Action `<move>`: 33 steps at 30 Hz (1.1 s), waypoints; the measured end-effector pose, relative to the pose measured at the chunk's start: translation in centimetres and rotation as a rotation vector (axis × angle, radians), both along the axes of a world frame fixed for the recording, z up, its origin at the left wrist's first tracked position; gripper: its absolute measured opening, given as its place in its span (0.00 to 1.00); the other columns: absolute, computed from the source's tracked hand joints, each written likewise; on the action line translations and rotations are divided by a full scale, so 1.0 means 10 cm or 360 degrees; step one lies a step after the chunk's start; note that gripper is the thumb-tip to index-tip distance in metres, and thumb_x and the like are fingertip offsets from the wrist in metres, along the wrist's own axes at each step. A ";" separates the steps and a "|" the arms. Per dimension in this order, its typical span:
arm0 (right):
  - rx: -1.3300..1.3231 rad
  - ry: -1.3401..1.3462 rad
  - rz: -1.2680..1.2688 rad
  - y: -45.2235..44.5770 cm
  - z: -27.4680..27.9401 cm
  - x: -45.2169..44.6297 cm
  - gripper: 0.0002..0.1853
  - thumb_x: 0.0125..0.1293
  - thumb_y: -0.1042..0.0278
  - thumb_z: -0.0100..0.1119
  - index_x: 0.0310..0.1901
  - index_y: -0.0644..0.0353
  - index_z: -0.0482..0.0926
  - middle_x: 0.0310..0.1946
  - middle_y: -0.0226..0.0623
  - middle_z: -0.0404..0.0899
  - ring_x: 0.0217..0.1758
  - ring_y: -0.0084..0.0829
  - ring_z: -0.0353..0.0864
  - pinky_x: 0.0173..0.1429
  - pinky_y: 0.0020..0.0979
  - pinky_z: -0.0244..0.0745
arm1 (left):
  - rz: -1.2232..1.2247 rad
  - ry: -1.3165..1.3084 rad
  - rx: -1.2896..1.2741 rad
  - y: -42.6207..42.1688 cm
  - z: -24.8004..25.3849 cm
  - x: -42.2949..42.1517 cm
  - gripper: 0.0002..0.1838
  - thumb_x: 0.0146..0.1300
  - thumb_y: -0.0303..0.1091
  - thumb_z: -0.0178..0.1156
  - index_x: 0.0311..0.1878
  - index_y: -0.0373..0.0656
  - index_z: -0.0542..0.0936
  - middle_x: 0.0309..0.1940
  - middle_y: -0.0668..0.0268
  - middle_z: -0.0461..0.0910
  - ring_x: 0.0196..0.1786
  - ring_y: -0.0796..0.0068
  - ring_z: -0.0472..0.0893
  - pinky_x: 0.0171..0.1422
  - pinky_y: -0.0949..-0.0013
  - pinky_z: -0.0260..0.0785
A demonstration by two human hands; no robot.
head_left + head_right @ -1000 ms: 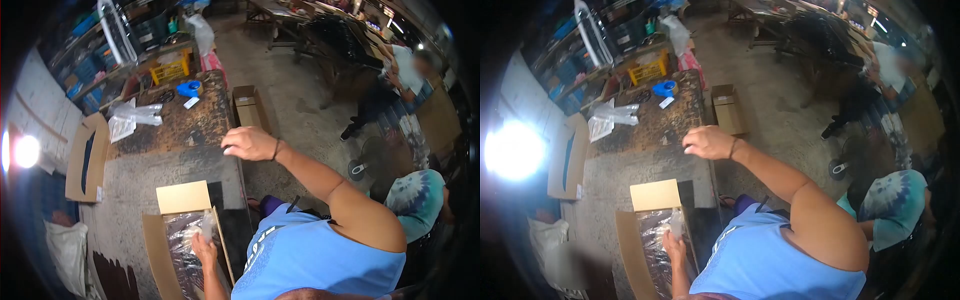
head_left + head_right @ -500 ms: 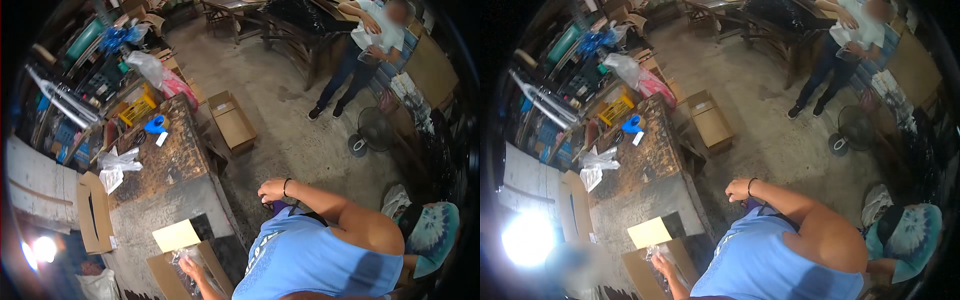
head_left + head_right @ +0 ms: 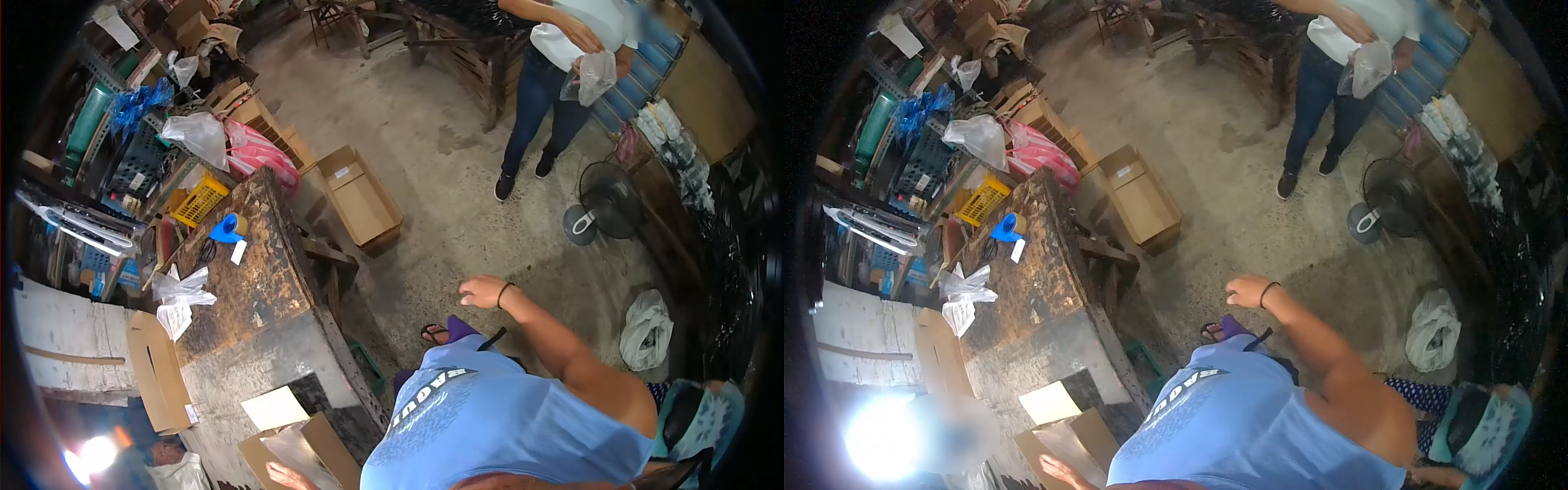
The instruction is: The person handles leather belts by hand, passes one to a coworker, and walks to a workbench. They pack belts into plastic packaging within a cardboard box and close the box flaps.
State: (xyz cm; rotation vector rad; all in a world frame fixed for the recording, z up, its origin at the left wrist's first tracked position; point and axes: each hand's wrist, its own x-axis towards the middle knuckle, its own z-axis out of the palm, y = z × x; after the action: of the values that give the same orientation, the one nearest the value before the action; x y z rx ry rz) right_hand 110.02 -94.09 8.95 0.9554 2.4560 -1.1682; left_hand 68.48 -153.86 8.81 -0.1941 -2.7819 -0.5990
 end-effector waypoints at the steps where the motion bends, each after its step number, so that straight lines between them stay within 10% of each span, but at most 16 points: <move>1: -0.0010 -0.0107 -0.0053 0.02 -0.03 0.06 0.21 0.59 0.56 0.56 0.48 0.62 0.77 0.48 0.49 0.77 0.54 0.47 0.74 0.57 0.41 0.68 | 0.0042 0.0015 -0.0268 -0.39 -0.39 0.05 0.24 0.68 0.45 0.46 0.54 0.32 0.71 0.51 0.45 0.73 0.54 0.51 0.72 0.60 0.56 0.62; 2: -0.0012 -0.0101 -0.0042 0.02 -0.03 0.11 0.21 0.59 0.56 0.56 0.48 0.62 0.77 0.48 0.49 0.77 0.54 0.47 0.74 0.57 0.41 0.68 | 0.0083 0.0030 -0.0536 -0.65 -0.73 0.10 0.24 0.67 0.45 0.48 0.55 0.32 0.71 0.51 0.45 0.73 0.54 0.50 0.72 0.61 0.56 0.62; 4: -0.0081 -0.0320 -0.0092 -0.02 -0.01 0.17 0.26 0.59 0.55 0.57 0.55 0.63 0.73 0.49 0.49 0.77 0.54 0.45 0.75 0.56 0.41 0.69 | -0.0071 -0.1048 0.0369 -0.77 -0.91 0.26 0.29 0.61 0.48 0.54 0.56 0.33 0.71 0.51 0.44 0.74 0.55 0.46 0.72 0.61 0.55 0.62; 7: -0.0229 0.0001 -0.0177 0.18 -0.16 0.11 0.33 0.60 0.53 0.56 0.63 0.64 0.63 0.47 0.49 0.78 0.52 0.43 0.76 0.55 0.39 0.70 | 0.0106 -0.0930 -0.0670 -0.80 -1.03 0.43 0.33 0.54 0.51 0.60 0.55 0.33 0.73 0.49 0.44 0.75 0.55 0.45 0.74 0.59 0.54 0.64; 10: -0.0031 0.0216 -0.0344 0.53 0.50 -0.27 0.37 0.63 0.55 0.55 0.68 0.62 0.52 0.43 0.46 0.77 0.46 0.38 0.77 0.51 0.35 0.71 | 0.0206 -0.0867 -0.0659 0.17 -0.10 0.86 0.26 0.51 0.49 0.59 0.44 0.34 0.78 0.44 0.45 0.78 0.50 0.45 0.76 0.56 0.53 0.65; 16: 0.0474 0.0632 -0.0286 0.80 1.71 -1.08 0.42 0.61 0.55 0.58 0.70 0.61 0.46 0.38 0.43 0.79 0.41 0.34 0.79 0.47 0.33 0.73 | -0.0031 -0.0742 -0.0797 -0.04 -0.19 0.67 0.16 0.51 0.39 0.56 0.34 0.34 0.80 0.35 0.48 0.79 0.44 0.48 0.77 0.51 0.51 0.66; 20: 0.1018 0.0806 -0.0257 0.99 2.53 -1.54 0.44 0.61 0.53 0.58 0.70 0.62 0.45 0.29 0.41 0.79 0.32 0.33 0.79 0.40 0.32 0.74 | 0.0004 -0.0330 -0.0136 -0.12 0.02 0.59 0.10 0.61 0.29 0.52 0.31 0.30 0.72 0.26 0.43 0.73 0.29 0.43 0.70 0.39 0.52 0.63; 23: 0.1441 0.0825 -0.0363 1.33 3.03 -1.95 0.41 0.62 0.50 0.55 0.70 0.60 0.47 0.31 0.39 0.79 0.33 0.29 0.78 0.40 0.32 0.74 | 0.0033 -0.0051 0.0091 -0.53 -0.10 0.47 0.12 0.64 0.33 0.50 0.34 0.29 0.71 0.29 0.45 0.73 0.32 0.47 0.71 0.39 0.54 0.63; 25: 0.1309 0.0741 -0.0449 1.63 3.39 -2.18 0.50 0.58 0.49 0.59 0.67 0.74 0.40 0.34 0.58 0.80 0.29 0.43 0.83 0.35 0.46 0.77 | 0.0071 -0.0057 0.0125 -0.57 -0.12 0.45 0.13 0.65 0.34 0.50 0.35 0.30 0.71 0.30 0.45 0.73 0.33 0.48 0.71 0.39 0.55 0.63; 27: 0.1233 0.0675 -0.0521 1.72 3.63 -2.34 0.37 0.58 0.53 0.62 0.53 0.80 0.57 0.28 0.54 0.80 0.22 0.41 0.81 0.28 0.40 0.77 | 0.0106 -0.0070 0.0156 -0.47 -0.01 0.49 0.14 0.66 0.36 0.50 0.35 0.30 0.70 0.31 0.45 0.72 0.34 0.49 0.71 0.40 0.55 0.63; 33: 0.1436 0.0390 -0.0603 2.03 3.82 -2.61 0.35 0.59 0.56 0.61 0.52 0.81 0.58 0.24 0.51 0.80 0.19 0.35 0.81 0.20 0.36 0.74 | 0.0196 0.0068 0.0553 -0.29 0.18 0.66 0.19 0.65 0.43 0.54 0.46 0.32 0.73 0.41 0.49 0.75 0.44 0.54 0.74 0.52 0.56 0.65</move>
State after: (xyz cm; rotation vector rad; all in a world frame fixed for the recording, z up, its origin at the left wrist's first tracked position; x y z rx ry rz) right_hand 83.89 -73.75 47.16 1.6282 3.1456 -0.1765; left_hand 75.09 -156.81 10.61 0.0379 -2.5730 -1.0153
